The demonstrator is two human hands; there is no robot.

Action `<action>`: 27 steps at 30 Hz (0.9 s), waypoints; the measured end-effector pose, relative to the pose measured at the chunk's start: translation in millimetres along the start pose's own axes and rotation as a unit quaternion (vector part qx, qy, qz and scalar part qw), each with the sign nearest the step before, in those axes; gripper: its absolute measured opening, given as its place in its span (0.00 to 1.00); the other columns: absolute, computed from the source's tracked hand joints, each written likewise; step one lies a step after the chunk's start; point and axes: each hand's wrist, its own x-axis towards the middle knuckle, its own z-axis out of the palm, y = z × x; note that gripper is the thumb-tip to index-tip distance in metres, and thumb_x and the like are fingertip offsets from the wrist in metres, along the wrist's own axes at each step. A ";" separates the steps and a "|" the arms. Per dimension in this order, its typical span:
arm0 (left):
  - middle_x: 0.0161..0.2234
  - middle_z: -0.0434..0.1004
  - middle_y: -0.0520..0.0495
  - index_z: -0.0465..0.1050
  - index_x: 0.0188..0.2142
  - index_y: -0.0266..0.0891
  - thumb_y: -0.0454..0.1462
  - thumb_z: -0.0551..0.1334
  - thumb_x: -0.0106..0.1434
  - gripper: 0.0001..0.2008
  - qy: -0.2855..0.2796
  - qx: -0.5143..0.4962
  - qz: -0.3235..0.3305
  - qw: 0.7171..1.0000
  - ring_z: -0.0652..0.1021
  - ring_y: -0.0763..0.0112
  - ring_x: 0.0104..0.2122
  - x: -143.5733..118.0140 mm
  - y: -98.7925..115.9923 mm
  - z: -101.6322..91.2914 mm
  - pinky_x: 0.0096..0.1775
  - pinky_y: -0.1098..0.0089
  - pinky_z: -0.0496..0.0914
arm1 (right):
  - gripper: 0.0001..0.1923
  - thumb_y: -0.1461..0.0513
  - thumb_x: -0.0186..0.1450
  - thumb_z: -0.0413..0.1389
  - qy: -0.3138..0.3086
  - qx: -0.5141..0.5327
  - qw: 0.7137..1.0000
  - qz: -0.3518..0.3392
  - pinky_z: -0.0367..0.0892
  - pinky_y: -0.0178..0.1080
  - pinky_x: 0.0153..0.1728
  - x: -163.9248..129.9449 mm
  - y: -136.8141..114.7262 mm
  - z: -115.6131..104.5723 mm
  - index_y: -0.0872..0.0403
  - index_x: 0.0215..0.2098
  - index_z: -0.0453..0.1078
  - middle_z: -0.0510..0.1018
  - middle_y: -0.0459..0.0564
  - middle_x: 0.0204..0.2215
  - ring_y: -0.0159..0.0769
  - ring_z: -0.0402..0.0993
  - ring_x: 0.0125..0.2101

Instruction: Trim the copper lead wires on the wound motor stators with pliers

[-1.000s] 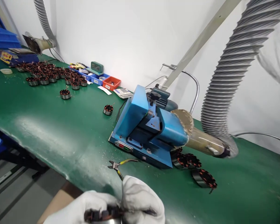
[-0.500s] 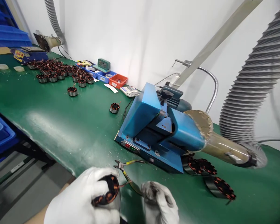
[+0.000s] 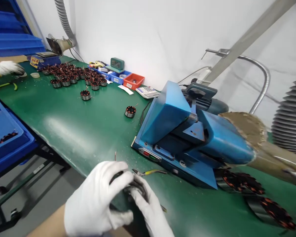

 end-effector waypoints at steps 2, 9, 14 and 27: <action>0.56 0.63 0.36 0.54 0.57 0.37 0.42 0.64 0.54 0.34 -0.007 -0.053 0.050 0.997 0.68 0.55 0.52 9.3 -6.2 8.7 0.53 0.56 0.64 | 0.19 0.59 0.57 0.64 -0.037 0.022 0.999 -0.013 0.68 0.41 0.48 7.5 -3.9 10.4 0.49 0.47 0.73 0.80 0.51 0.43 0.41 0.75 0.45; 0.59 0.60 0.37 0.52 0.60 0.36 0.39 0.62 0.58 0.33 -0.059 -0.036 -0.021 0.997 0.64 0.53 0.56 6.1 -6.4 22.9 0.58 0.52 0.60 | 0.12 0.60 0.56 0.64 0.107 0.236 0.964 -0.056 0.72 0.34 0.33 6.2 -31.0 -3.9 0.50 0.39 0.75 0.82 0.49 0.36 0.34 0.77 0.31; 0.53 0.68 0.42 0.65 0.49 0.38 0.29 0.51 0.64 0.15 -0.070 0.003 -0.024 0.997 0.71 0.60 0.49 0.6 -3.0 22.4 0.54 0.55 0.63 | 0.14 0.59 0.53 0.67 0.159 0.081 0.983 -0.030 0.73 0.42 0.40 -7.3 -5.8 -14.9 0.51 0.37 0.77 0.83 0.52 0.34 0.40 0.79 0.34; 0.32 0.69 0.47 0.68 0.32 0.38 0.29 0.50 0.63 0.10 -0.079 -0.014 -0.057 0.995 0.67 0.63 0.33 11.0 -8.1 34.5 0.43 0.57 0.62 | 0.09 0.57 0.52 0.62 0.196 -0.142 0.970 -0.039 0.72 0.37 0.24 -0.4 15.1 16.0 0.54 0.21 0.75 0.79 0.49 0.19 0.39 0.75 0.21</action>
